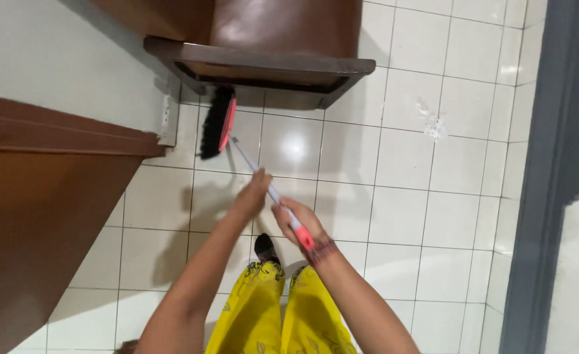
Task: The recorder sweeps the floor with a broom and dustpan, then empties a small trash bin by tying the bag and replacing the liner.
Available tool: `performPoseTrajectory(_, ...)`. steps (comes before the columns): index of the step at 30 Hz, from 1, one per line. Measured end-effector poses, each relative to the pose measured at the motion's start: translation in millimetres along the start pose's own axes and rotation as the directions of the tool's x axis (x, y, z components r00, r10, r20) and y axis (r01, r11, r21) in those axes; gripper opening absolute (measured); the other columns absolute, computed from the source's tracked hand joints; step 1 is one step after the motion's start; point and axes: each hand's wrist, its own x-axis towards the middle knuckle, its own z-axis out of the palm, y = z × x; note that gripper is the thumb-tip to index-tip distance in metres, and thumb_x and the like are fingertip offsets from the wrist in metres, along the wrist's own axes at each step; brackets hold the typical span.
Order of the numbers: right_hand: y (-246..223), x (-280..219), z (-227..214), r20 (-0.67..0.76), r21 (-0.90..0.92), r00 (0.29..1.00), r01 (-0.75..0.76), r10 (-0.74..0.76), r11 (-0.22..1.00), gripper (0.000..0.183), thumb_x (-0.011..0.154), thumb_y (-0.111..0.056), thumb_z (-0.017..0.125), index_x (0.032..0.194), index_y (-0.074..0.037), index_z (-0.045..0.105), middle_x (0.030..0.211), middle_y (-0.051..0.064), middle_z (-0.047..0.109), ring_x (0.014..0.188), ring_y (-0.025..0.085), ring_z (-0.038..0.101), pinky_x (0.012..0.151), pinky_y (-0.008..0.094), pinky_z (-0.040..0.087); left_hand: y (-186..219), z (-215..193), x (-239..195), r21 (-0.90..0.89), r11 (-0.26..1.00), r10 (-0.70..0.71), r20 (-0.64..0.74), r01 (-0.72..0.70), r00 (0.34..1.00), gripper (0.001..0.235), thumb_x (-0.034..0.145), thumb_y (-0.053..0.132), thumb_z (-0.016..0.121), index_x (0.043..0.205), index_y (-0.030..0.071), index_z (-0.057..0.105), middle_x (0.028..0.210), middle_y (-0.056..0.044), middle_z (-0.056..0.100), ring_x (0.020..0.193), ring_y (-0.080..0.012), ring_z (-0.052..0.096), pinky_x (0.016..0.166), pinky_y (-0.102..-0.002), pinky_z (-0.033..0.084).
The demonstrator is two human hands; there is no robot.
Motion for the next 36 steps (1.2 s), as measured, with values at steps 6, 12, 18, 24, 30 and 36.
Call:
performPoseTrajectory(6,-30.3,1.1,-50.9,-0.061,0.248,0.988,0.150,-0.139,0.957,0.019,0.104,-0.011,0.052,0.112,0.006,0.051,0.080,0.008,0.058,0.055,0.008,0.050,0.045,0.018,0.044,-78.6,127.3,95.2,0.162,0.926,0.332,0.077,-0.340,0.940,0.043,0.093,-0.003,0.051,0.134,0.007,0.059,0.149,-0.018,0.052,0.144,-0.0376,0.048,0.119,-0.042,0.042)
performPoseTrajectory(12,-2.4,-151.2,-85.2,-0.286,-0.018,0.929,0.240,-0.235,0.971,0.016,0.103,-0.015,0.054,0.105,0.001,0.055,0.075,0.005,0.057,0.052,0.010,0.049,0.043,0.022,0.043,48.1,170.6,-10.4,0.009,0.942,0.316,0.321,-0.336,0.893,0.044,0.097,0.008,0.045,0.141,0.004,0.052,0.154,-0.027,0.044,0.139,-0.0412,0.047,0.114,-0.044,0.041)
performPoseTrajectory(18,29.1,-259.9,-73.4,-0.488,-0.440,0.839,-0.001,-0.239,0.898,0.031,0.098,-0.011,0.055,0.129,-0.015,0.060,0.074,0.005,0.060,0.046,0.010,0.046,0.037,0.026,0.039,143.7,153.4,-131.3,0.034,0.947,0.308,0.180,-0.319,0.934,0.041,0.096,0.000,0.053,0.136,-0.003,0.050,0.152,-0.039,0.039,0.137,-0.0502,0.047,0.104,-0.047,0.051)
performPoseTrajectory(24,-94.4,-255.1,-90.6,-0.426,-0.337,0.903,-0.105,-0.052,0.936,0.029,0.098,-0.010,0.056,0.126,-0.004,0.061,0.074,0.003,0.060,0.045,0.008,0.047,0.037,0.021,0.040,192.2,192.9,-66.0,-0.059,0.998,-0.002,0.045,0.005,0.999,0.043,0.098,0.002,0.052,0.141,0.000,0.050,0.151,-0.038,0.038,0.134,-0.0517,0.045,0.105,-0.051,0.048)
performPoseTrajectory(30,-233.0,-264.3,-137.7,-0.490,-0.476,0.848,-0.065,-0.203,0.877,0.022,0.097,-0.004,0.058,0.114,0.010,0.056,0.075,0.007,0.059,0.049,0.009,0.050,0.040,0.022,0.043,246.4,311.6,67.2,-0.050,0.974,0.224,0.106,-0.220,0.969,0.048,0.089,-0.002,0.050,0.138,0.002,0.050,0.145,-0.032,0.048,0.123,-0.0489,0.058,0.100,-0.053,0.052)
performPoseTrajectory(36,-312.3,-308.9,-120.9,-0.473,-0.768,0.735,-0.073,-0.486,0.636,0.048,0.094,0.000,0.055,0.141,0.006,0.045,0.078,0.009,0.060,0.053,0.013,0.053,0.044,0.030,0.046,373.1,314.5,147.9,0.035,0.989,0.134,0.225,-0.146,0.965,0.046,0.094,0.004,0.050,0.140,0.004,0.047,0.153,-0.025,0.042,0.114,-0.0431,0.064,0.093,-0.049,0.056)
